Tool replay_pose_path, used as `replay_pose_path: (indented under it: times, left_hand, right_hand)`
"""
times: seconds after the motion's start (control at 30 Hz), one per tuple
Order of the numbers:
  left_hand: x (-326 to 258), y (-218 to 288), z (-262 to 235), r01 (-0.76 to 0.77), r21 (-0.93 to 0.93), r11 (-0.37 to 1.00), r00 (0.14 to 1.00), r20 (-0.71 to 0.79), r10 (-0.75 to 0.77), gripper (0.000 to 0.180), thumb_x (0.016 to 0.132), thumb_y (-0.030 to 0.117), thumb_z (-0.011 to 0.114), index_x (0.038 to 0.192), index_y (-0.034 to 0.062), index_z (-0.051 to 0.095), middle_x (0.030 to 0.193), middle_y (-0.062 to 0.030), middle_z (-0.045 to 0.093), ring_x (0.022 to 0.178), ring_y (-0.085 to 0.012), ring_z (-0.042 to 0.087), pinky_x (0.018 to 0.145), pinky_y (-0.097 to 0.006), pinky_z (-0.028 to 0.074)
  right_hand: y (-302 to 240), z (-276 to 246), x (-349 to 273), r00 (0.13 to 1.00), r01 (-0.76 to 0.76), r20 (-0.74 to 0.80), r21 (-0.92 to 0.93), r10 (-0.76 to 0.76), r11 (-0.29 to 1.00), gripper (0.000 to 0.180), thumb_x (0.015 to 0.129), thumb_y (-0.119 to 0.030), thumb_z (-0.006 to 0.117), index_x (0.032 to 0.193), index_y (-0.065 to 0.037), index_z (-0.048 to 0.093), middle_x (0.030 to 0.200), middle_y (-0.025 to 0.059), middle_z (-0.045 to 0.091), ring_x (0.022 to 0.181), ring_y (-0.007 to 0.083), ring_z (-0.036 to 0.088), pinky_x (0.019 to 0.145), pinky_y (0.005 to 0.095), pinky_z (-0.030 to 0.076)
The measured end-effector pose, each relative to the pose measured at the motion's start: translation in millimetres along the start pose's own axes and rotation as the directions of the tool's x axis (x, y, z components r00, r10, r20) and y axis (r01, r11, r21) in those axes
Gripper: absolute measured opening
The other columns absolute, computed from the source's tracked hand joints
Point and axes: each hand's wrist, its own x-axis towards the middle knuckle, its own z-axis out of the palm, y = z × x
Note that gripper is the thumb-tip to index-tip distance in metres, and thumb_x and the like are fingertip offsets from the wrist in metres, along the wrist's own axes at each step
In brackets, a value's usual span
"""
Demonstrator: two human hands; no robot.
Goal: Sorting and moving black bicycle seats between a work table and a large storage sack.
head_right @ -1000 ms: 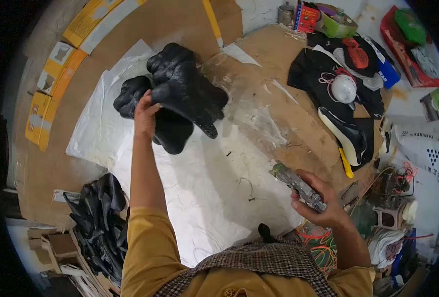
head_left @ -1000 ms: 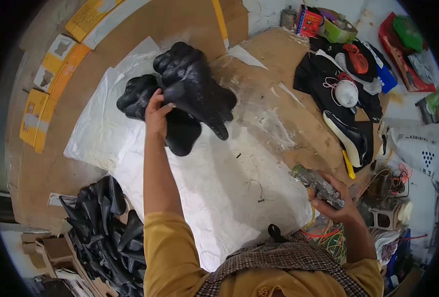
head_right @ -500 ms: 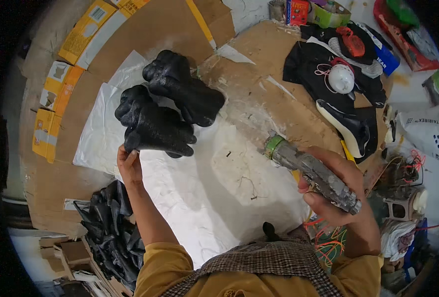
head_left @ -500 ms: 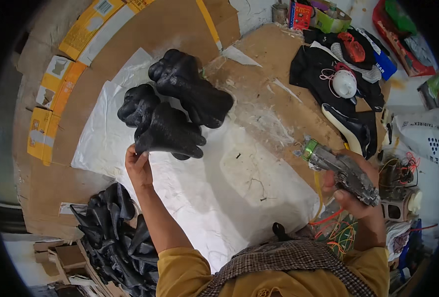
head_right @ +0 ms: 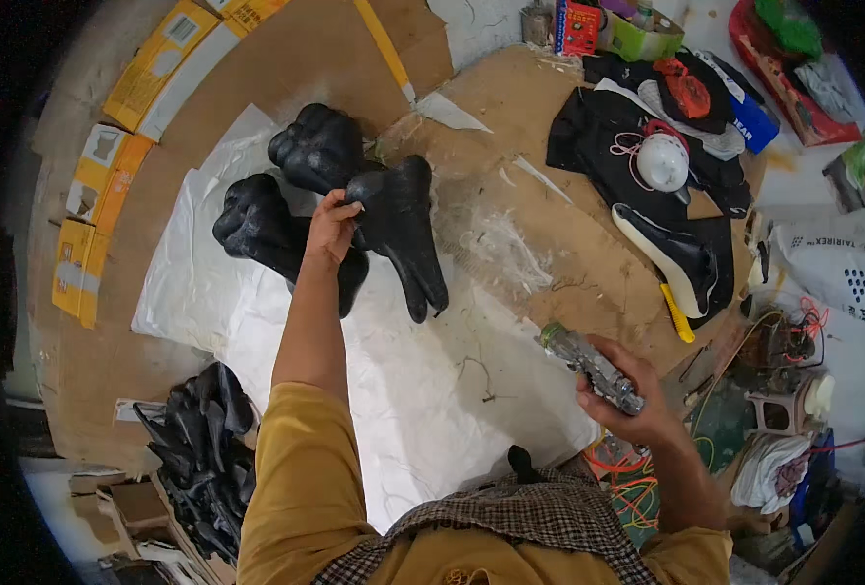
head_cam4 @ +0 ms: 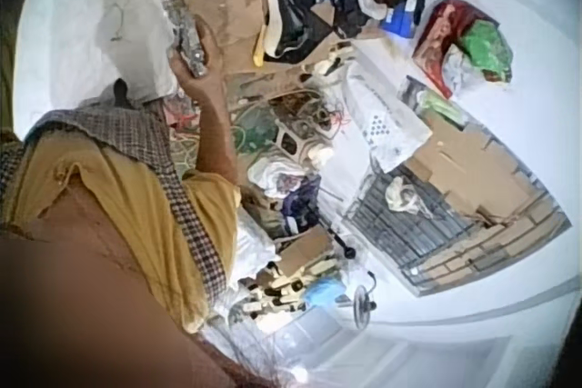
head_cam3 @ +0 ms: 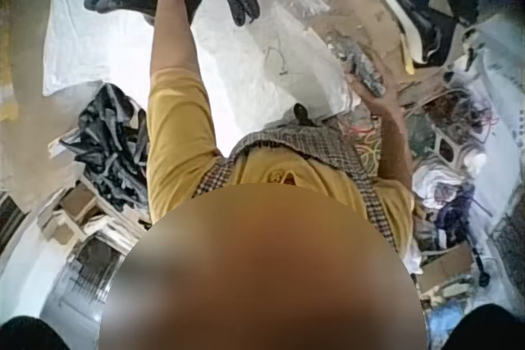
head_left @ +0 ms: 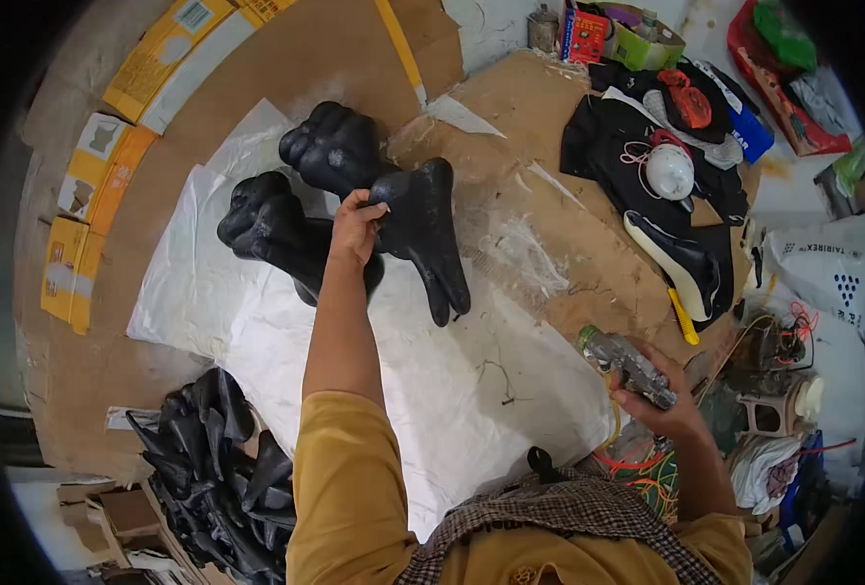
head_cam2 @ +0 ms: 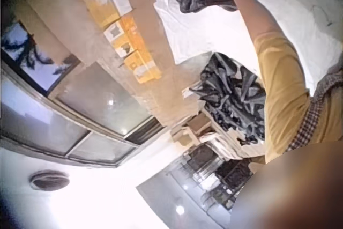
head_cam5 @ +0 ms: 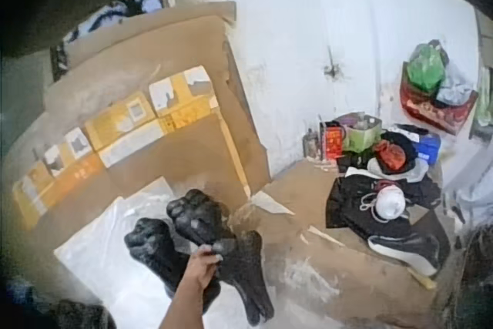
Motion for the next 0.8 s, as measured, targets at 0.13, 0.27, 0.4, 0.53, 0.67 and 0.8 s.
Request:
replay_pose_path:
  times: [0.13, 0.27, 0.4, 0.53, 0.67, 0.8]
  left_hand:
    - [-38.1, -3.1, -9.9, -0.109, 0.119, 0.987, 0.993, 0.054, 0.103, 0.025, 0.069, -0.011, 0.060, 0.083, 0.0084, 0.056, 0.077, -0.0014, 0.055, 0.069, -0.0118, 0.053, 0.064, -0.024, 0.042]
    - [-145.5, 36.4, -58.8, -0.412, 0.118, 0.904, 0.899, -0.111, 0.424, 0.030, 0.071, -0.009, 0.059, 0.097, 0.0038, 0.055, 0.088, -0.0040, 0.057, 0.081, -0.0145, 0.055, 0.074, -0.025, 0.045]
    - [-274.9, 120.7, -165.7, -0.651, -0.102, 0.752, 0.737, -0.325, 0.593, 0.027, 0.080, 0.002, 0.056, 0.107, 0.0003, 0.052, 0.103, -0.0121, 0.058, 0.085, -0.0197, 0.058, 0.078, -0.033, 0.047]
    - [-404.1, 146.3, -363.8, -0.756, -0.074, 0.650, 0.577, -0.544, 0.609, 0.041, 0.089, 0.018, 0.052, 0.124, -0.0005, 0.041, 0.118, -0.0164, 0.051, 0.104, -0.0271, 0.051, 0.092, -0.041, 0.039]
    - [-431.5, 97.4, -358.5, -0.592, 0.031, 0.805, 0.240, -0.947, 0.213, 0.058, 0.086, 0.035, 0.056, 0.130, 0.0012, 0.037, 0.132, -0.0121, 0.038, 0.122, -0.0316, 0.034, 0.099, -0.044, 0.029]
    - [-458.8, 21.5, -406.6, -0.377, -0.053, 0.925, 0.244, -0.969, 0.044, 0.043, 0.078, 0.031, 0.062, 0.113, 0.0082, 0.053, 0.114, -0.0061, 0.052, 0.102, -0.0254, 0.048, 0.084, -0.038, 0.040]
  right_hand:
    - [4.1, 11.4, -4.2, 0.998, 0.009, 0.068, 0.036, -0.012, 0.999, 0.053, 0.072, -0.003, 0.067, 0.121, 0.003, 0.046, 0.088, 0.0025, 0.057, 0.080, 0.0079, 0.053, 0.074, 0.0228, 0.044]
    - [2.0, 21.6, -8.0, 0.985, 0.061, 0.158, 0.036, -0.066, 0.997, 0.055, 0.073, -0.002, 0.066, 0.123, 0.002, 0.043, 0.088, 0.0030, 0.056, 0.079, 0.0077, 0.053, 0.074, 0.0221, 0.043]
    - [-13.7, 41.9, -9.6, 0.941, 0.146, 0.299, 0.071, -0.161, 0.987, 0.055, 0.073, -0.002, 0.066, 0.123, 0.001, 0.044, 0.086, 0.0023, 0.057, 0.077, 0.0071, 0.053, 0.071, 0.0222, 0.043]
    - [-23.9, 66.3, -6.9, 0.891, 0.157, 0.428, 0.022, -0.152, 0.987, 0.054, 0.074, -0.003, 0.065, 0.124, -0.002, 0.045, 0.084, 0.0017, 0.057, 0.076, 0.0065, 0.053, 0.071, 0.0224, 0.044]
    - [-20.4, 78.6, -5.7, 0.905, 0.160, 0.403, -0.030, -0.135, 0.987, 0.053, 0.075, -0.004, 0.064, 0.124, -0.004, 0.044, 0.083, 0.0015, 0.056, 0.076, 0.0064, 0.052, 0.071, 0.0223, 0.044]
    - [-26.8, 90.1, -3.3, 0.880, 0.177, 0.448, -0.001, -0.158, 0.984, 0.054, 0.075, -0.004, 0.064, 0.124, -0.002, 0.044, 0.084, 0.0022, 0.057, 0.077, 0.0067, 0.053, 0.071, 0.0221, 0.044]
